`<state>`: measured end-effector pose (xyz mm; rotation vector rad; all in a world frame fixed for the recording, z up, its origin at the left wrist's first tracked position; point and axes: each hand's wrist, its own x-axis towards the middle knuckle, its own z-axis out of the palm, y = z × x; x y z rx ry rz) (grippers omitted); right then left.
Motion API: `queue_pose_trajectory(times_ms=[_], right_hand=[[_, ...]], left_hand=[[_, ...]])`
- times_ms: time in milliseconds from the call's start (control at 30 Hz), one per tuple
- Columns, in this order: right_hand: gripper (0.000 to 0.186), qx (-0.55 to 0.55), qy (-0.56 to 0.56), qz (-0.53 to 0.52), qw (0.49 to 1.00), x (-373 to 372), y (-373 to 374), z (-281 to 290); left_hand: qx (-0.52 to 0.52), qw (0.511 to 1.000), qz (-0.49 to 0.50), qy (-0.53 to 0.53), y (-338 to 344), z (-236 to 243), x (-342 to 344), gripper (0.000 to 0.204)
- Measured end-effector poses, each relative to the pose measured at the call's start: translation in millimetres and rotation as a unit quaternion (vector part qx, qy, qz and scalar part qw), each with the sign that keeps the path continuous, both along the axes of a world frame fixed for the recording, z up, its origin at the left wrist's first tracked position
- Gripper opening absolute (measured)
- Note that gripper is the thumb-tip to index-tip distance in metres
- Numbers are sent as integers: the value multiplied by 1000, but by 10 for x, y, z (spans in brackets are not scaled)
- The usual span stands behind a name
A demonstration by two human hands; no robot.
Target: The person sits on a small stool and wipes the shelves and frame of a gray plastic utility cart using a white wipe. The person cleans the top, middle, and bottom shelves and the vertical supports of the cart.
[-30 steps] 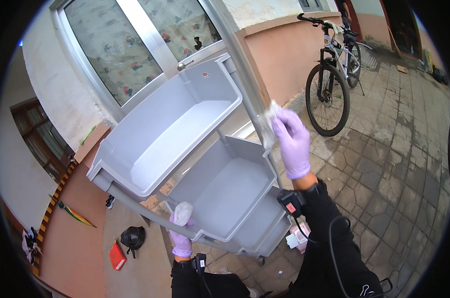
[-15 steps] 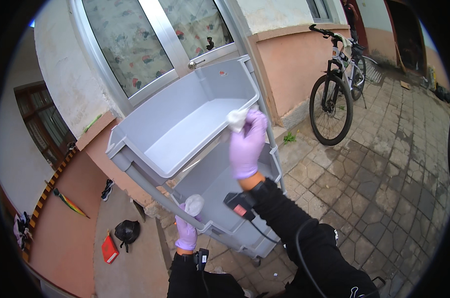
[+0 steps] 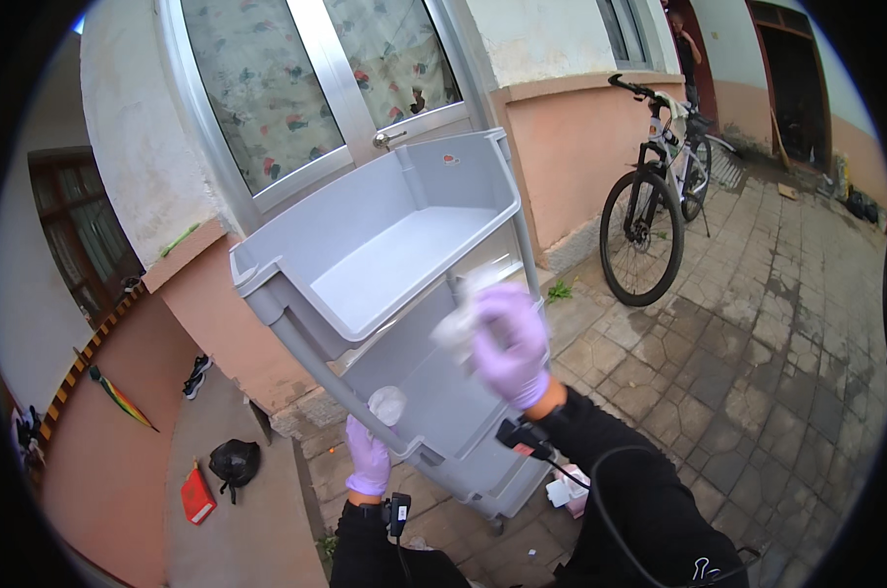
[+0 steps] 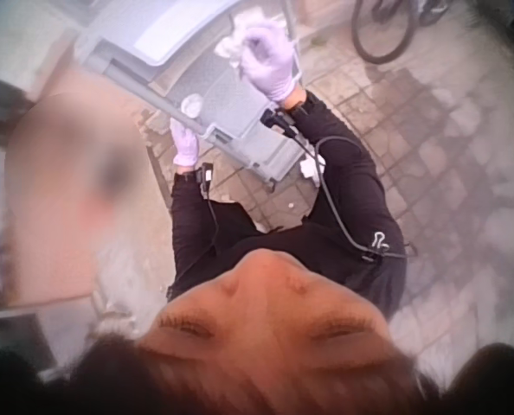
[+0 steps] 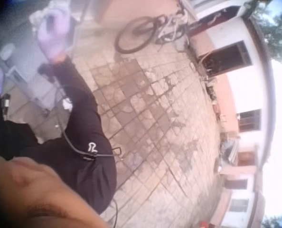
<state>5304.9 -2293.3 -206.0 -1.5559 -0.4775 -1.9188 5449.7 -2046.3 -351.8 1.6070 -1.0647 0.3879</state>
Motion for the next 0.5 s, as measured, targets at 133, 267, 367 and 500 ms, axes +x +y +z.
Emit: queue_pose_trajectory(times_ms=[133,267,367,500], right_hand=[[22,7,55,-145,988,-162,-689,529],[23,-292,316,-344,834,-44,-1108,1018],[15,-363,314,-372,794,17,-1199,1035],[11,-283,283,-475,784,-184,-1322,972]], left_hand=[[-23,996,50,-64,-49,-58,61,75],[-21,995,53,-77,-59,7,-31,71],[-5,993,60,-104,-59,163,-135,67],[48,990,57,-120,-81,301,-280,64]])
